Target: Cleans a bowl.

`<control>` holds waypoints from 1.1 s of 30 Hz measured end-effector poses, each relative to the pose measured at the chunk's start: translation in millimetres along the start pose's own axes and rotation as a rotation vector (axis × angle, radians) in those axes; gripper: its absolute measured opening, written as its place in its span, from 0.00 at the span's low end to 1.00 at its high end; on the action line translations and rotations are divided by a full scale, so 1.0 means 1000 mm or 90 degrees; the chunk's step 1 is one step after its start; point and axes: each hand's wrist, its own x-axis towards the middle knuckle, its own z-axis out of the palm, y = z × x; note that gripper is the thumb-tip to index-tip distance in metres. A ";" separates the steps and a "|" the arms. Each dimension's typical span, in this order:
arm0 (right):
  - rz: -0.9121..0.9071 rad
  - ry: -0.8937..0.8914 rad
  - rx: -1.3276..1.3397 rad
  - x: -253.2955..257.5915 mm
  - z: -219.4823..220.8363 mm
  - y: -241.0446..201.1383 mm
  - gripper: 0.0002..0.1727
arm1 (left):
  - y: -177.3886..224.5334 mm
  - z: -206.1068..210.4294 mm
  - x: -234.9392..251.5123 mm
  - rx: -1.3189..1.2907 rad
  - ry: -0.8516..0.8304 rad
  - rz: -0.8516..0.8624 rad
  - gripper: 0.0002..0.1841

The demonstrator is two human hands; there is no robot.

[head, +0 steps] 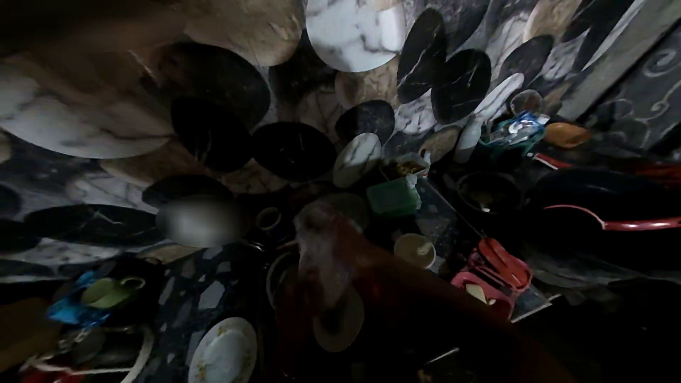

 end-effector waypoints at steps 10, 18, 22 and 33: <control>-0.037 0.003 0.106 0.010 -0.019 0.026 0.17 | -0.002 0.005 -0.002 0.088 0.173 0.047 0.20; -0.005 -0.144 -0.120 -0.009 0.002 -0.008 0.26 | 0.017 0.011 0.004 0.041 -0.101 -0.088 0.21; 0.049 0.039 0.116 0.005 -0.018 0.040 0.24 | -0.006 0.021 0.014 0.043 0.098 -0.069 0.22; 0.042 0.276 -0.104 -0.038 -0.008 0.105 0.22 | -0.010 0.038 0.018 -0.232 0.146 -0.265 0.27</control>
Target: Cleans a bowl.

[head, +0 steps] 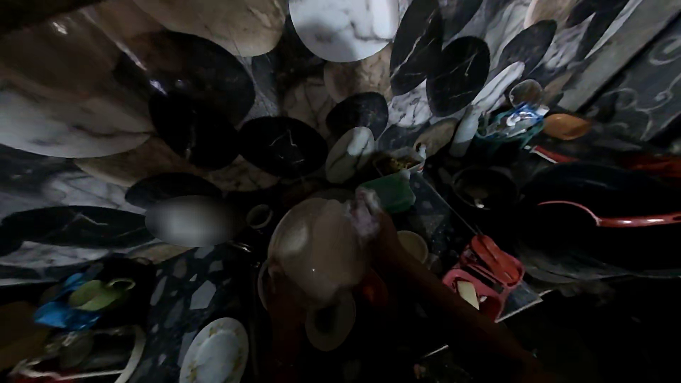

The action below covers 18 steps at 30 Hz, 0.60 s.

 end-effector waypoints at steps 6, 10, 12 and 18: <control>-0.060 -0.211 0.143 -0.039 0.013 -0.053 0.32 | 0.014 0.003 0.000 0.461 -0.033 0.120 0.30; 0.143 -0.017 0.235 -0.046 -0.008 -0.012 0.24 | -0.001 -0.010 0.010 0.054 0.038 0.042 0.28; 0.223 0.026 0.347 -0.030 -0.021 0.009 0.28 | -0.003 -0.007 0.007 -0.002 0.016 0.024 0.29; 0.226 0.002 0.303 -0.030 -0.053 -0.023 0.25 | -0.024 -0.016 0.017 0.302 -0.166 0.014 0.25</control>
